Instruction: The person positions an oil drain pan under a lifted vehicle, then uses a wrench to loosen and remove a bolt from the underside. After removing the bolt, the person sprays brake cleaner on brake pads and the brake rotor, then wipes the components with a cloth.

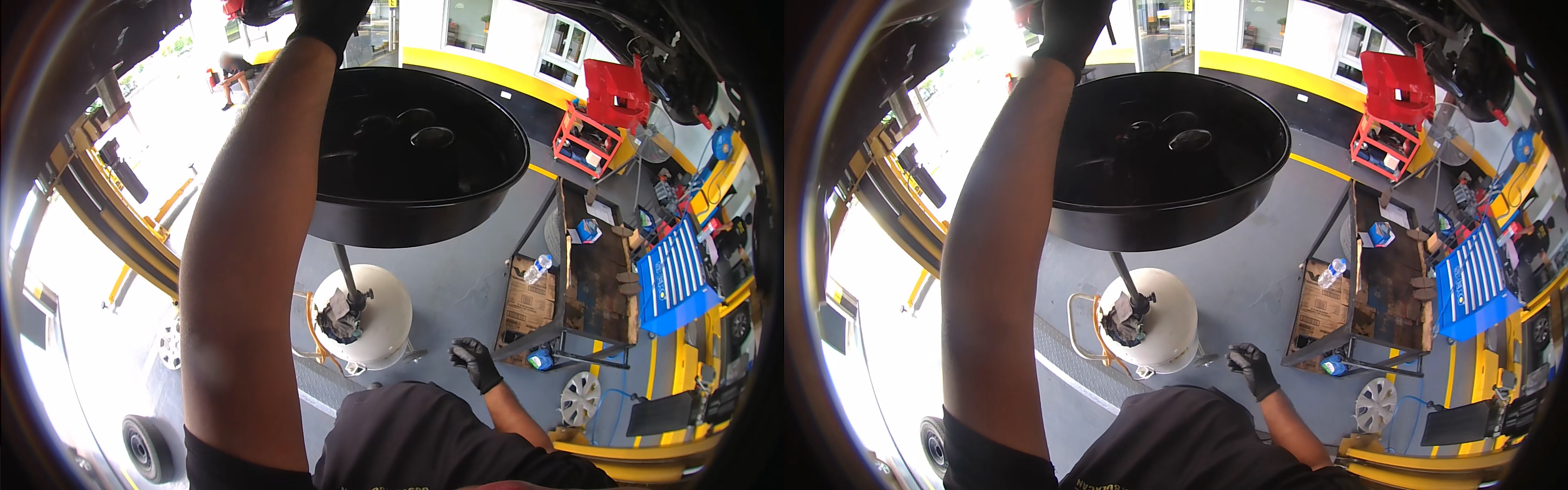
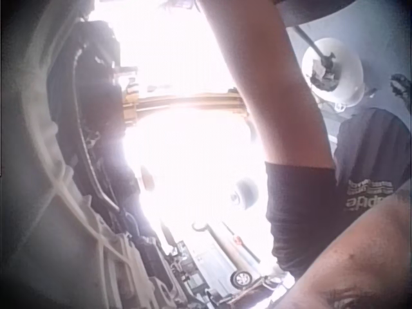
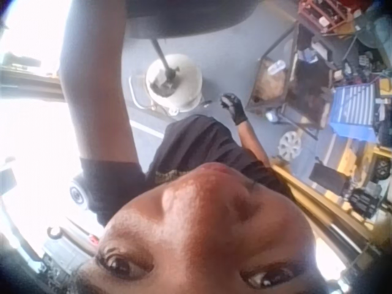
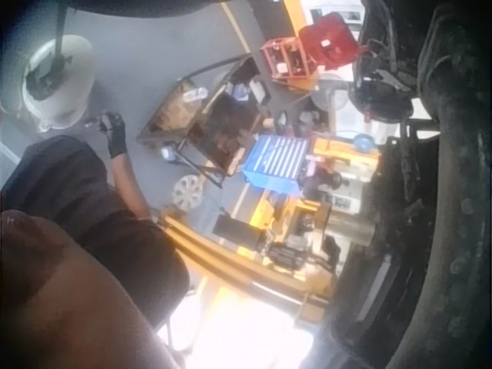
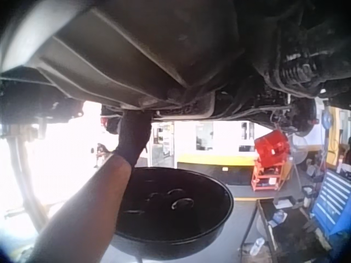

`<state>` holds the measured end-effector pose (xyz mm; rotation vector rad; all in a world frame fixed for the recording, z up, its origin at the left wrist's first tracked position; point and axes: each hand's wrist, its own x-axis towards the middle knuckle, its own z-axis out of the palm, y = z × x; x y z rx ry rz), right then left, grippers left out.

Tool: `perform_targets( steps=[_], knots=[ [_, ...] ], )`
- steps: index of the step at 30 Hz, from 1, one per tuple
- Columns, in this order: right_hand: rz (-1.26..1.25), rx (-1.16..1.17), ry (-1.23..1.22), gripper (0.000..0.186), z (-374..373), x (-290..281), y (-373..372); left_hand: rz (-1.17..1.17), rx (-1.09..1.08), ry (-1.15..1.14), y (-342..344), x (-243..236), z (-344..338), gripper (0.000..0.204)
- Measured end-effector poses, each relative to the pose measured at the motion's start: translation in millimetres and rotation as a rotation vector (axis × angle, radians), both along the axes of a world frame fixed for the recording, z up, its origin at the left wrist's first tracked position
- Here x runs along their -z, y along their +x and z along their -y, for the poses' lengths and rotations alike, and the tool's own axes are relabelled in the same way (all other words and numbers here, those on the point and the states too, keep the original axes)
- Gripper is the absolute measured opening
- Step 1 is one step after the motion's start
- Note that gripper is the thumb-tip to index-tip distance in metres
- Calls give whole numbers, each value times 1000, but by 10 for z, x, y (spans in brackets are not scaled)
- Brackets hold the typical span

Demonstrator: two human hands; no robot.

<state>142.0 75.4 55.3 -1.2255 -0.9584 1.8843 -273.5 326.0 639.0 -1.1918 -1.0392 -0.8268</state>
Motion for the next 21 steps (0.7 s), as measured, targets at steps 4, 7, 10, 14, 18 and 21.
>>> perform_targets(
  steps=[4, 7, 10, 14, 18, 21],
  knots=[
    [12, 11, -16, 25, 3, 47, 24, 10, 358, 94, -30, 36, 15, 31],
    [4, 9, -39, 24, 1, 88, 29, 66, 265, -43, -63, 52, -15, 31],
    [26, -5, -41, 24, -2, 128, 23, 89, 329, 24, -94, 22, -74, 27],
    [-34, -3, -59, 23, 6, 172, 11, 18, 236, 27, -90, 2, -73, 24],
    [7, -7, -45, 23, 25, 203, 13, 261, 276, -63, 31, 26, 41, 25],
    [26, -9, -33, 24, 34, 220, 25, 149, 185, -224, 98, 25, 109, 25]
  ],
)
